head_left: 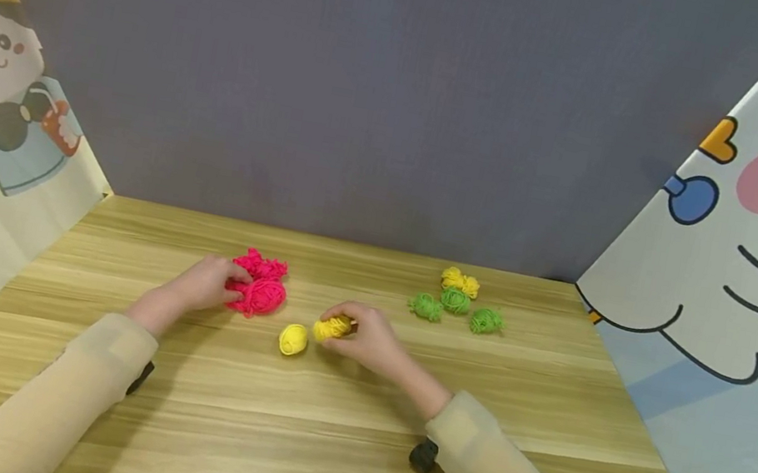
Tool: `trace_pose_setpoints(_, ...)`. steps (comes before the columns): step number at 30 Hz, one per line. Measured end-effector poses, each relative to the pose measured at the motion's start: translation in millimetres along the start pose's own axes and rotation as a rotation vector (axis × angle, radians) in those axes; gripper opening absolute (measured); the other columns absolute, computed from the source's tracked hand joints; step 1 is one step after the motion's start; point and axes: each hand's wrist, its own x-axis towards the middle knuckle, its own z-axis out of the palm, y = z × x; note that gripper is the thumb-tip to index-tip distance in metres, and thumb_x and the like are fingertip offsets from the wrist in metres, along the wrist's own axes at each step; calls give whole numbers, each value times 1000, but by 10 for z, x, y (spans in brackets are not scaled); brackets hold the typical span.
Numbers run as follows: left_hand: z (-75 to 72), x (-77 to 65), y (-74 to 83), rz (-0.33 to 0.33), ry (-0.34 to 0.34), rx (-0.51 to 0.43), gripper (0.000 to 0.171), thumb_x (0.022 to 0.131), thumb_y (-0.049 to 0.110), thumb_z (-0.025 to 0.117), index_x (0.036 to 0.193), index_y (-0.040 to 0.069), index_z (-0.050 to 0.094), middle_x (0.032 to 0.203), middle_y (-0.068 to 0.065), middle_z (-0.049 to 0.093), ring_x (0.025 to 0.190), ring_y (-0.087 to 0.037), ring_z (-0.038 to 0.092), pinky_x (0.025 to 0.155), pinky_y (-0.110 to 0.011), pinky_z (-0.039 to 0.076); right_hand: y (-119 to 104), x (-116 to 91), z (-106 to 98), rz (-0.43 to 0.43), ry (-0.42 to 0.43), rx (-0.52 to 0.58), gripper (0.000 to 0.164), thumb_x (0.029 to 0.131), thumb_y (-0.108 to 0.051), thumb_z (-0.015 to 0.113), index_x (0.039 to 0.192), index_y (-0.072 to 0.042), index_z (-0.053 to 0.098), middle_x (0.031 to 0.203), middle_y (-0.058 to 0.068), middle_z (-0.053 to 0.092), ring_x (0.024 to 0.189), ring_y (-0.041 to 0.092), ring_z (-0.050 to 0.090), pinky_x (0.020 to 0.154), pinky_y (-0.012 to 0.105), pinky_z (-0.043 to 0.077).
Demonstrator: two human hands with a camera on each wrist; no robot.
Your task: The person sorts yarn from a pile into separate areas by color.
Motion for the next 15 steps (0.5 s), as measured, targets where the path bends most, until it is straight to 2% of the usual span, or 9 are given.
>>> trace_pose_setpoints(9, -3, -1, 6, 2, 5, -3, 21, 80, 7, 73, 100, 0, 71, 96, -15, 70, 88, -31, 64, 78, -45, 52, 56, 65, 57, 21, -105, -84, 30, 77, -18, 79, 105, -14, 68, 110, 0, 67, 96, 10, 60, 79, 19, 49)
trace_pose_setpoints(15, 2, 3, -1, 7, 9, 1, 21, 80, 7, 73, 99, 1, 71, 95, -14, 70, 85, -29, 64, 77, -44, 52, 70, 99, 63, 48, -155, -95, 30, 77, -18, 78, 106, -16, 67, 111, -1, 67, 91, 8, 57, 77, 20, 48)
